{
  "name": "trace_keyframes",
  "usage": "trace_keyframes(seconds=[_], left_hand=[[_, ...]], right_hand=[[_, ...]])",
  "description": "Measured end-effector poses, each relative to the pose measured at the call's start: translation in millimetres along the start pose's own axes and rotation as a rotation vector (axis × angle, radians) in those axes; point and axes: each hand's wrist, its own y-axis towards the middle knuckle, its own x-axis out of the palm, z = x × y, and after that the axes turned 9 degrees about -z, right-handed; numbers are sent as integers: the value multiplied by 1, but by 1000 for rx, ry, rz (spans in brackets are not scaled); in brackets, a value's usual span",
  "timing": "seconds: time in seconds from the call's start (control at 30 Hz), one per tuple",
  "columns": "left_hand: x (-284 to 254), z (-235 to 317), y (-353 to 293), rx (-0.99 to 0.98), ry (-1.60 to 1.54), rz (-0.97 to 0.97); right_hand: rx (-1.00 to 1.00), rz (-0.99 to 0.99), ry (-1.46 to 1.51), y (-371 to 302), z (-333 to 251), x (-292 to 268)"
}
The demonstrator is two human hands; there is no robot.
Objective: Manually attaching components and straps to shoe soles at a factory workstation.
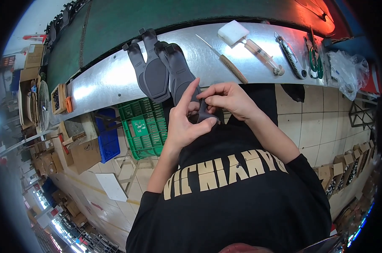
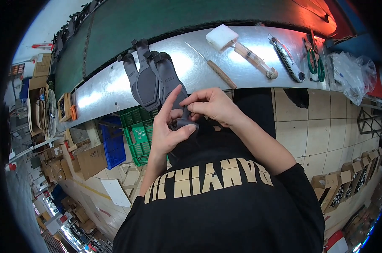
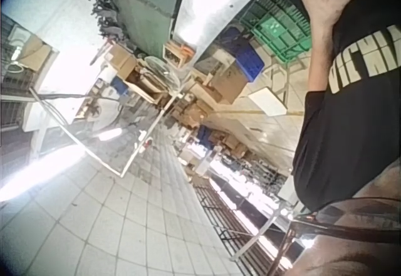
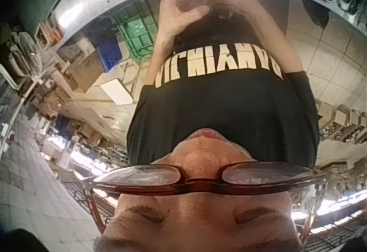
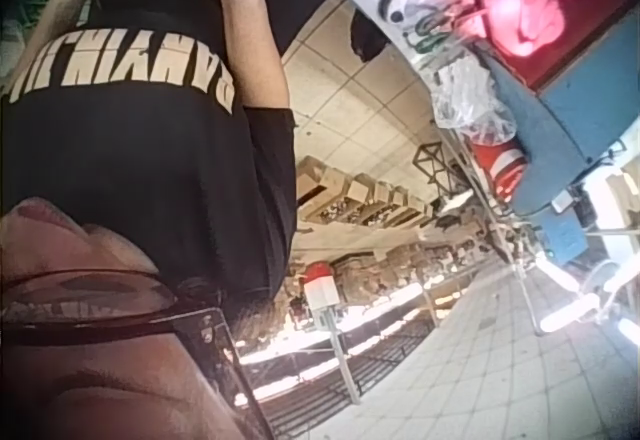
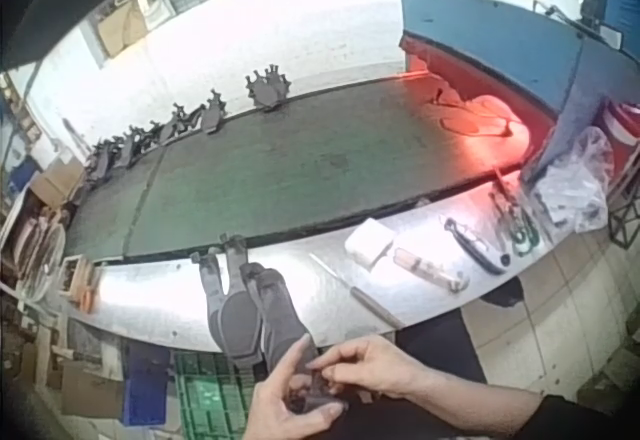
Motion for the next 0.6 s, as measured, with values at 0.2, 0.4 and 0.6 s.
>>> trace_keyframes(seconds=[0.2, 0.4, 0.6], left_hand=[[-2, -4, 0, -32, -95, -5], [0, -4, -2, -74, -131, -31], [0, 0, -1, -134, -112, -105]], right_hand=[[17, 20, -36, -4, -2, 0], [-22, 112, -286, -15, -9, -2], [6, 103, -276, -19, -15, -1]])
